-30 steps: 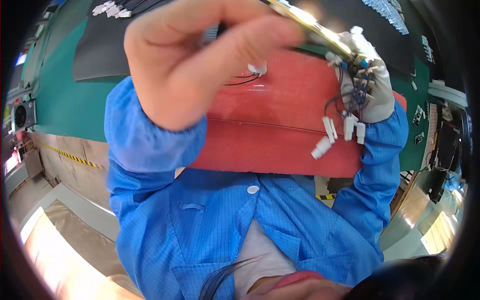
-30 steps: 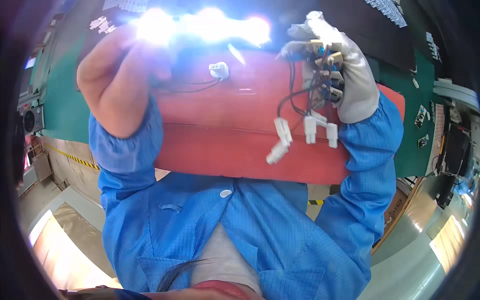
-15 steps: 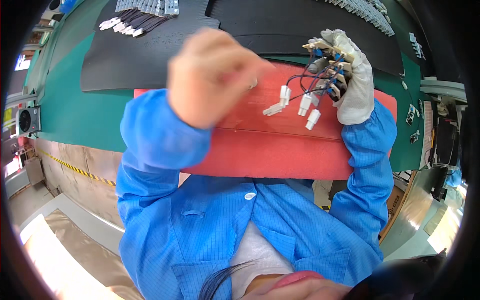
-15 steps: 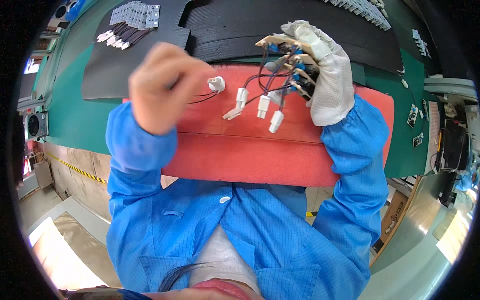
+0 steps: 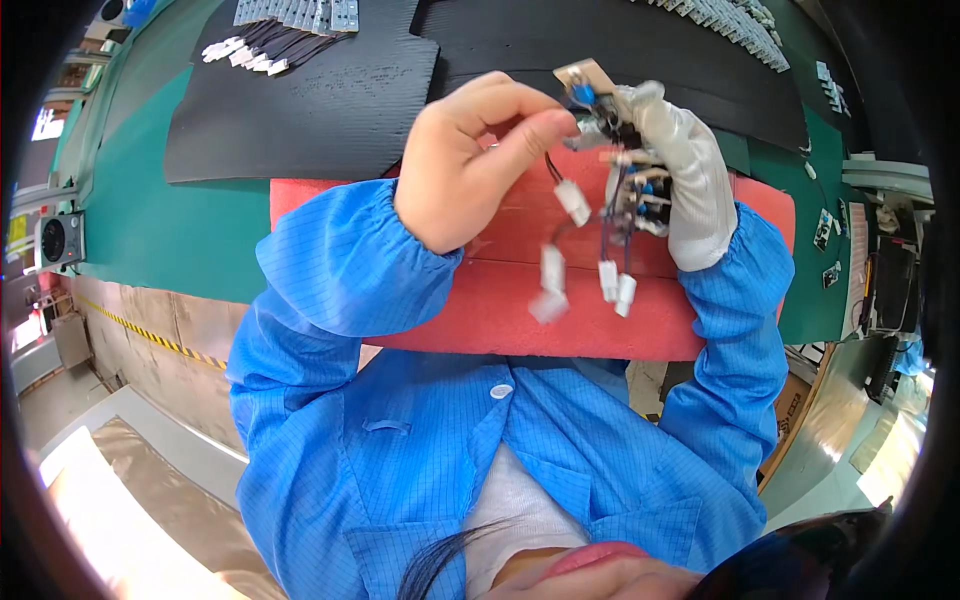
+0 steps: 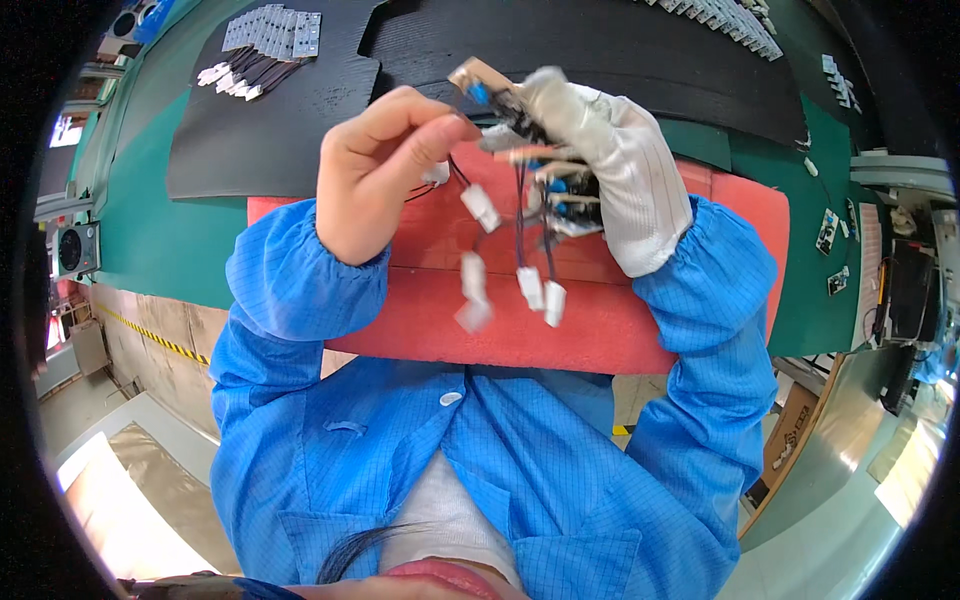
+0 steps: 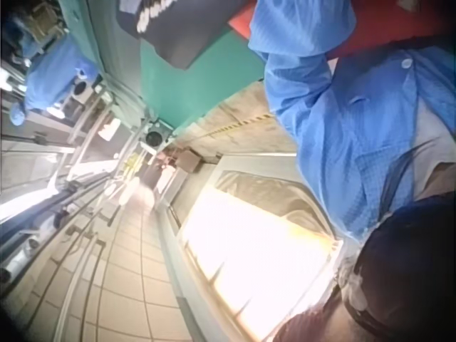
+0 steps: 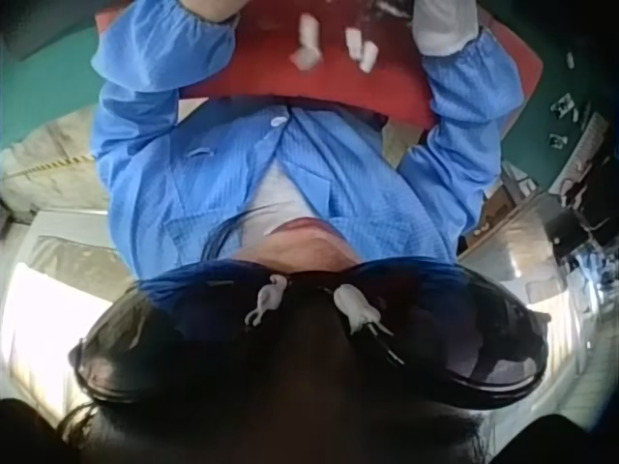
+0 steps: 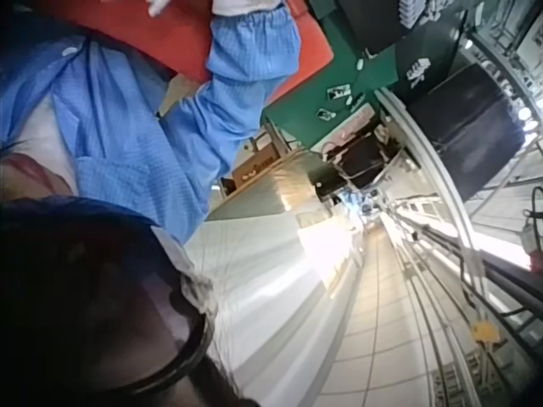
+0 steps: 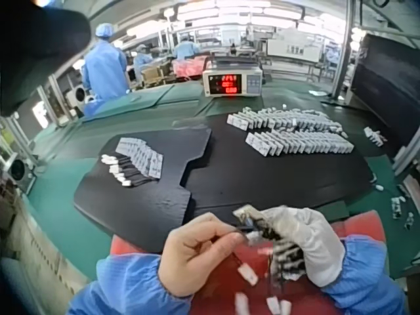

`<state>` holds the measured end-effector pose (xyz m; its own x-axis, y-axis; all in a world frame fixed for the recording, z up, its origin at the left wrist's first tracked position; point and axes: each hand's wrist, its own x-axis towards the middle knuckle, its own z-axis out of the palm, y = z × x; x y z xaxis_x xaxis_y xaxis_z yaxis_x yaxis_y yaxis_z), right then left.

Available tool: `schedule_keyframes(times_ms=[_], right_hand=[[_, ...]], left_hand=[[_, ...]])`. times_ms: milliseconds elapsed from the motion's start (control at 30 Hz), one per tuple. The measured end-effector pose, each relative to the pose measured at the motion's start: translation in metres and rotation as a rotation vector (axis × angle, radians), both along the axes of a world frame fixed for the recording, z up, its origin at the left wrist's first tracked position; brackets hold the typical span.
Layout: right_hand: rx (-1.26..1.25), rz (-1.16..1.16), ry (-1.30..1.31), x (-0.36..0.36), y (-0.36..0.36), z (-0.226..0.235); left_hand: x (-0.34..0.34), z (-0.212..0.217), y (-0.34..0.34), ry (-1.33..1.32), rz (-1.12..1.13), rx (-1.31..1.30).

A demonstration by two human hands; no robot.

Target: Testing the functionality of LED circuit boards by connecting them to a power source and observing the light output.

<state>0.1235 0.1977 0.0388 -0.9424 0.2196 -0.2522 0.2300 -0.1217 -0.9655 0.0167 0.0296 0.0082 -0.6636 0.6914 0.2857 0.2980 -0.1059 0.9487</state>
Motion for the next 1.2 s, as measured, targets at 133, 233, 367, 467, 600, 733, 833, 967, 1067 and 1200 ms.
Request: schedule_keyframes(times_ms=[133, 233, 367, 467, 600, 733, 833, 967, 1067, 1200], right_hand=[[0.023, 0.102, 0.002, -0.002, -0.002, 0.001], [-0.015, 0.029, 0.018, -0.003, -0.001, -0.003], [-0.04, 0.022, 0.019, 0.0, 0.004, -0.009], [-0.002, -0.029, 0.063, 0.001, 0.006, -0.01], [0.104, -0.182, 0.103, 0.004, 0.004, -0.005], [0.151, -0.143, 0.114, 0.007, 0.003, 0.0], [0.17, -0.138, 0.132, 0.006, 0.006, -0.002], [0.193, -0.05, 0.148, 0.008, 0.01, -0.003], [0.167, 0.059, 0.179, 0.007, 0.015, -0.002], [0.042, 0.158, -0.128, 0.008, 0.035, -0.003]], left_hand=[[-0.01, 0.001, -0.004, -0.184, -0.015, 0.107], [-0.016, 0.002, -0.01, -0.082, -0.052, -0.058], [-0.022, 0.002, -0.017, 0.305, -0.036, -0.132], [-0.024, -0.001, -0.018, 0.482, 0.008, -0.155], [-0.023, -0.006, -0.019, 0.382, 0.069, -0.171], [-0.025, -0.009, -0.021, 0.241, -0.004, -0.126], [-0.027, -0.009, -0.024, 0.254, -0.02, -0.144], [-0.028, -0.005, -0.028, 0.46, -0.015, -0.166], [-0.029, 0.0, -0.034, 0.603, -0.113, -0.257], [-0.033, 0.0, -0.034, 0.621, -0.13, -0.206]])
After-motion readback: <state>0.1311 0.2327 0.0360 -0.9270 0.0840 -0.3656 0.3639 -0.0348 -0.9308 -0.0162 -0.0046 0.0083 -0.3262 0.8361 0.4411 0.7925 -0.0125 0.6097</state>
